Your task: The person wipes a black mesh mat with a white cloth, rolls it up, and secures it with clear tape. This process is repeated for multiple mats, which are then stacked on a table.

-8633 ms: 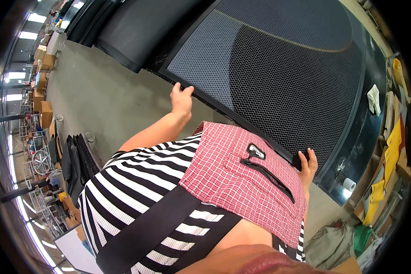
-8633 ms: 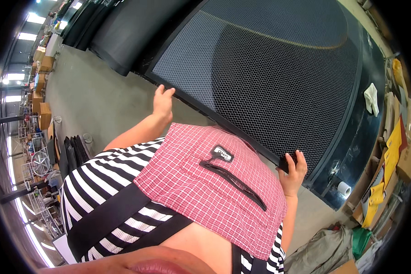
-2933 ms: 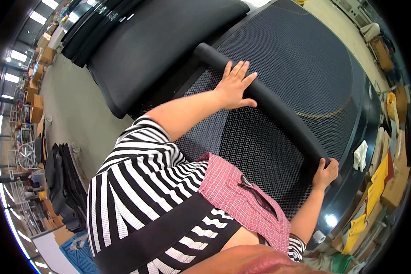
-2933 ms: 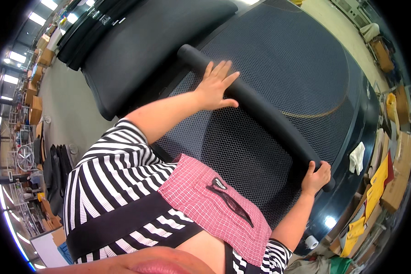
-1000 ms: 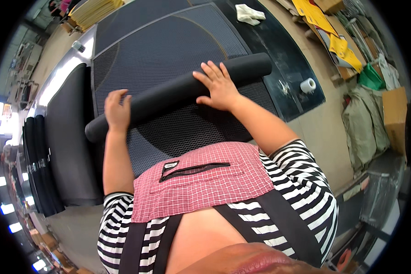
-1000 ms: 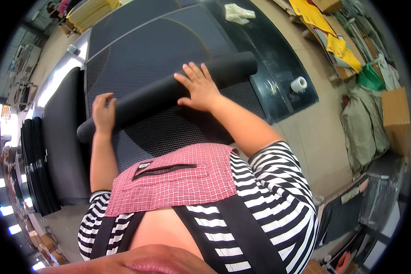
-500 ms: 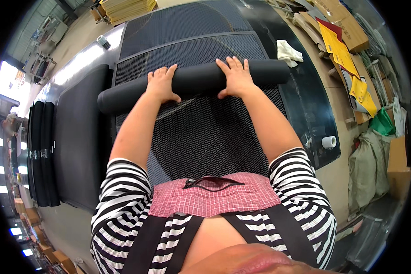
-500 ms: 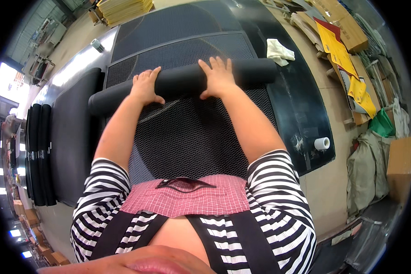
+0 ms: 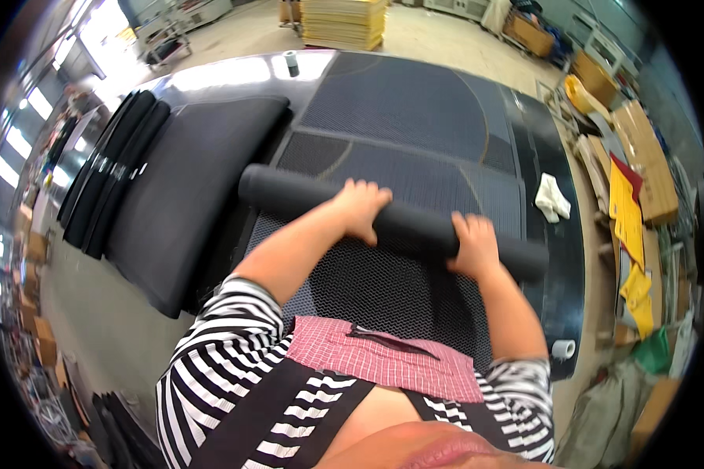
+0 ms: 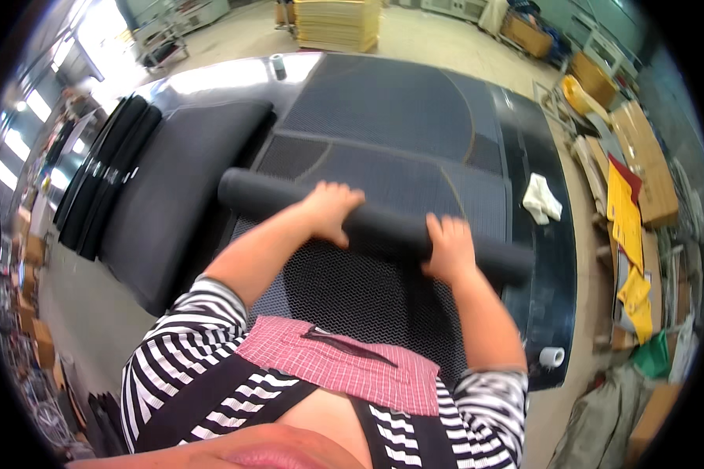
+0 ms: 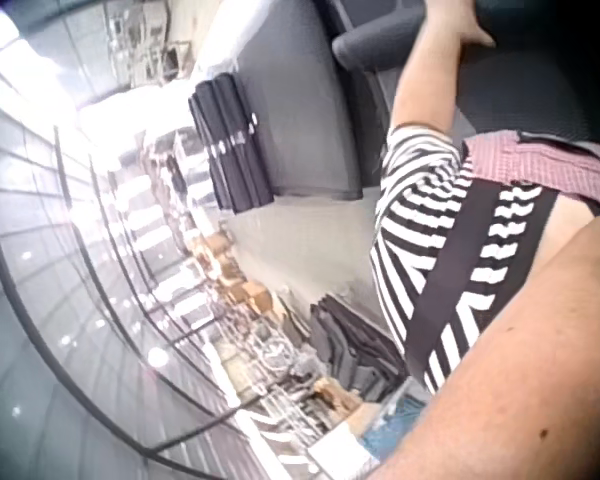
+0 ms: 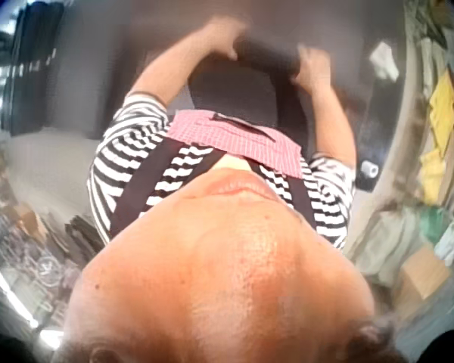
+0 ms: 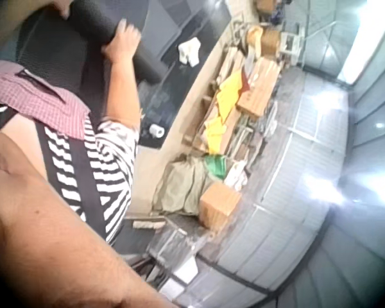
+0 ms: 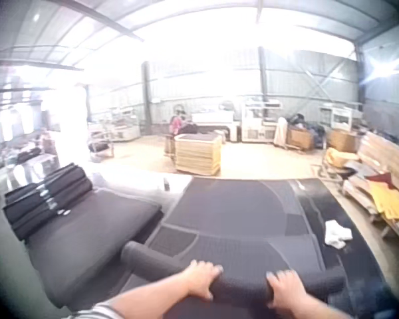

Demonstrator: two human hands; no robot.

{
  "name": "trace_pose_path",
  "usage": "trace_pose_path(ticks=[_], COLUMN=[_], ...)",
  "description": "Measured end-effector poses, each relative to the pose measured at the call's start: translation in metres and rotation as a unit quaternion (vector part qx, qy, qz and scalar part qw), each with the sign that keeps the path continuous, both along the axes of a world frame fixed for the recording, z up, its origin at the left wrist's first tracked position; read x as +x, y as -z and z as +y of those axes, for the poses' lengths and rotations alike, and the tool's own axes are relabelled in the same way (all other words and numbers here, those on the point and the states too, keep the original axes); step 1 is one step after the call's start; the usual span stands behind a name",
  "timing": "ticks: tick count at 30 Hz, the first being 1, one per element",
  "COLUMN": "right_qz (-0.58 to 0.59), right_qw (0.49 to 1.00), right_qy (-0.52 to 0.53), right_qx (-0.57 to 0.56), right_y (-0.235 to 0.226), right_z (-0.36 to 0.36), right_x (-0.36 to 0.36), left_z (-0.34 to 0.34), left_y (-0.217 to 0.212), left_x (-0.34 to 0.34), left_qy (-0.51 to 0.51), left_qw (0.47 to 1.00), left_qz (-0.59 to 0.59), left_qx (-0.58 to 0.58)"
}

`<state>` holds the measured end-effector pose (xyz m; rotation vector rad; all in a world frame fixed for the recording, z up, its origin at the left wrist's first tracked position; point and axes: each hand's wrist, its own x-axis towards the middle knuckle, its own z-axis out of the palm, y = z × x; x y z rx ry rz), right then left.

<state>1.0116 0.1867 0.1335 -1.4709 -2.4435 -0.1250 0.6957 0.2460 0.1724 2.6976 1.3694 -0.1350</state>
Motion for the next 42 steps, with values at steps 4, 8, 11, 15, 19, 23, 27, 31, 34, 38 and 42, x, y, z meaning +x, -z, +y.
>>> trace_pose_path(ticks=[4,8,11,15,19,23,27,31,34,38,42], right_qz=[0.004,0.031,0.028,0.194,0.522,0.69,0.699,0.695,0.698,0.683,0.636], right_qw=[0.998,0.998,0.988,0.927,0.764,0.582,0.565,0.577,0.579,0.585,0.643], right_qy=[-0.034,-0.017,0.106,0.306,0.354,0.326,0.325,0.307,0.274,0.313,0.344], right_qx=[-0.053,-0.049,-0.108,-0.099,-0.14,-0.281,-0.296,-0.3,-0.319,-0.306,-0.253], right_y=[-0.013,0.002,-0.015,0.031,0.068,0.061,0.054,0.056,0.061,0.056,0.068], right_z=[-0.135,-0.205,-0.226,-0.256,-0.266,-0.281,-0.289,-0.29,-0.288,-0.281,-0.288], right_x=[-0.012,0.014,0.073,0.166,0.187,0.2,0.197,0.193,0.195,0.174,0.177], left_z=[-0.142,-0.193,-0.203,-0.216,-0.234,-0.256,-0.27,-0.292,-0.301,-0.306,-0.28], left_y=[0.003,-0.012,0.0,0.035,0.032,0.047,0.056,0.085,0.095,0.082,0.044], left_x=[-0.025,-0.089,-0.199,-0.281,-0.279,-0.3,-0.304,-0.31,-0.306,-0.304,-0.297], left_qy=[0.018,-0.139,-0.383,-0.491,-0.522,-0.525,-0.457,-0.391,-0.372,-0.433,-0.409], left_qw=[0.995,0.988,0.922,0.73,0.618,0.541,0.537,0.527,0.522,0.506,0.641], left_qz=[-0.042,-0.046,0.014,-0.444,-0.536,-0.586,-0.634,-0.707,-0.74,-0.716,-0.6], left_qx=[-0.085,-0.048,0.053,-0.169,-0.243,-0.298,-0.319,-0.263,-0.204,-0.208,-0.249])
